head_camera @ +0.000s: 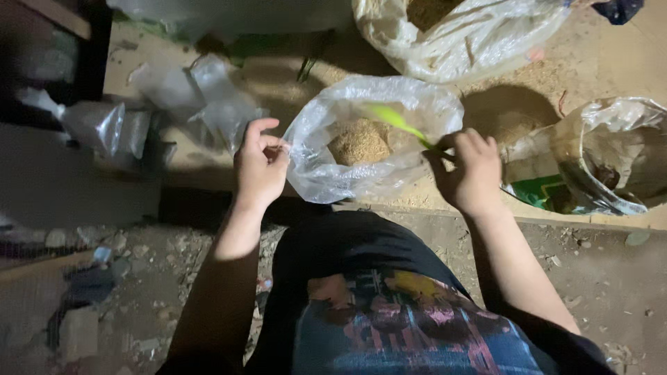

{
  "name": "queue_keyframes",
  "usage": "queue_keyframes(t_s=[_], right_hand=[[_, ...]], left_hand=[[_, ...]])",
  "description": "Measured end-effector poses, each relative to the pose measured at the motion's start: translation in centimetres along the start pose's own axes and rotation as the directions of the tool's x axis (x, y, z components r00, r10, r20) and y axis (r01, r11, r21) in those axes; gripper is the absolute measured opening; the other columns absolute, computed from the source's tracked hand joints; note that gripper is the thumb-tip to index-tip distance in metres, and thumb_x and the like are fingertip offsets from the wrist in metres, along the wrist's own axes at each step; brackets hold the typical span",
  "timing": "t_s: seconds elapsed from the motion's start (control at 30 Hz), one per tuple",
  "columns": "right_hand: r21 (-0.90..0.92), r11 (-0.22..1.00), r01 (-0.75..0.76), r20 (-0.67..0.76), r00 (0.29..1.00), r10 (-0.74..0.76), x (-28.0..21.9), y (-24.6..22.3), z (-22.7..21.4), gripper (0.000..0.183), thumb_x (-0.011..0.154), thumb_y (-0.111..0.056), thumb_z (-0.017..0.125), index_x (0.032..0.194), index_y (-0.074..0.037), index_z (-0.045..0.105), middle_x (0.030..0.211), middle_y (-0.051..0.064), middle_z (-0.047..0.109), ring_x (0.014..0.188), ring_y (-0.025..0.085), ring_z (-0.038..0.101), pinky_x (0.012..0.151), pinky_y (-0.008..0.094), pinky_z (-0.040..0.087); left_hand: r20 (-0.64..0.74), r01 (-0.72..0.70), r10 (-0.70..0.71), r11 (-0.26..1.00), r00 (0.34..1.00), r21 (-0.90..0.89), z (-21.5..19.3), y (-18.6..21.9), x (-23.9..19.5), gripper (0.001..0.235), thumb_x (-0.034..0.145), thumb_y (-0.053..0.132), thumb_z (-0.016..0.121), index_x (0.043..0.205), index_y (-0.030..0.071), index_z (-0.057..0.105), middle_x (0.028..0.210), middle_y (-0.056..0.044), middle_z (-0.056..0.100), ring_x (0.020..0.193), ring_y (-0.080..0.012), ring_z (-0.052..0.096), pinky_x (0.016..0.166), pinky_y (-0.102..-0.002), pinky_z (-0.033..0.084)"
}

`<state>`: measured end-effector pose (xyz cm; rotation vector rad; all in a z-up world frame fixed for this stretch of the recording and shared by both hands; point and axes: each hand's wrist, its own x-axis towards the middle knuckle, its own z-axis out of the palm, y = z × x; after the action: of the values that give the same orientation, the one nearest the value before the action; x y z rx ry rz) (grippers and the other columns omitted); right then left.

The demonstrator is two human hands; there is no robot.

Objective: The person scoops grain from a large white sack into a smaller clear plastic bag using a green plastic scoop.

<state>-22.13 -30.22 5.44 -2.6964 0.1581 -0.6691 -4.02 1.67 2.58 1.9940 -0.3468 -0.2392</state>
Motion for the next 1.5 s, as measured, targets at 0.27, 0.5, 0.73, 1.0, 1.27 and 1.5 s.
queue_keyframes(t_s=[0.27,0.5,0.73,1.0,1.27,1.5], right_hand=[[0.264,0.938,-0.225,-0.060,0.967,0.249,-4.3,3.0,0.8,0.026,0.097,-0.011,0.080,0.103,-0.001,0.057,0.097,0.016,0.065,0.088,0.032,0.066,0.080,0.042,0.056],[0.209,0.978,-0.011,-0.141,0.989,0.042,-3.1,-0.3,1.1,0.028,0.088,-0.005,0.082,0.098,-0.003,0.056,0.143,0.020,0.062,0.139,0.041,0.053,0.117,0.051,0.044],[0.036,0.992,0.120,0.052,0.991,-0.122,0.8,-3.4,1.7,0.022,0.082,-0.016,0.083,0.087,-0.007,0.063,0.144,0.013,0.063,0.147,0.044,0.042,0.118,0.060,0.029],[-0.063,0.997,0.042,0.187,0.982,-0.030,1.9,-8.6,7.0,0.013,0.084,-0.017,0.077,0.094,-0.012,0.071,0.101,0.003,0.073,0.114,0.025,0.062,0.112,0.053,0.034],[-0.127,0.986,-0.106,0.233,0.963,0.134,-1.7,-11.8,5.1,0.015,0.080,-0.015,0.077,0.093,-0.011,0.070,0.094,0.003,0.072,0.103,0.025,0.065,0.101,0.045,0.042],[-0.231,0.939,-0.255,0.176,0.938,0.298,-1.2,-15.1,4.1,0.013,0.084,-0.014,0.078,0.090,-0.010,0.068,0.085,0.004,0.070,0.092,0.027,0.066,0.097,0.044,0.044]], left_hand=[[0.123,0.465,-0.475,0.879,0.871,0.105,2.1,-0.6,0.6,0.080,0.096,0.047,0.078,0.151,0.011,0.033,0.150,-0.017,0.041,0.104,-0.0200,0.062,0.089,-0.042,0.046],[0.149,0.234,-0.238,0.971,0.960,0.047,2.7,0.4,2.7,0.023,0.089,0.022,0.072,0.104,0.007,0.078,0.091,-0.005,0.079,0.081,-0.0191,0.073,0.073,-0.033,0.055],[0.119,0.004,-0.013,0.998,0.993,0.069,-3.0,0.7,4.6,0.026,0.089,0.016,0.070,0.111,0.003,0.072,0.096,-0.008,0.077,0.084,-0.0168,0.072,0.075,-0.033,0.055],[0.105,-0.066,0.067,0.998,0.992,-0.006,-9.5,-3.6,5.5,0.029,0.090,0.013,0.070,0.117,0.003,0.068,0.106,-0.010,0.076,0.098,-0.0210,0.073,0.087,-0.034,0.055],[0.303,0.066,-0.027,0.990,0.953,-0.122,-10.1,-9.8,4.5,0.031,0.093,0.017,0.068,0.120,0.002,0.065,0.110,-0.012,0.076,0.101,-0.0234,0.072,0.091,-0.037,0.056],[0.272,0.051,0.020,0.966,0.962,-0.253,-10.8,-8.9,6.9,0.032,0.098,0.012,0.063,0.127,0.000,0.057,0.121,-0.015,0.071,0.111,-0.0254,0.067,0.097,-0.038,0.052]])
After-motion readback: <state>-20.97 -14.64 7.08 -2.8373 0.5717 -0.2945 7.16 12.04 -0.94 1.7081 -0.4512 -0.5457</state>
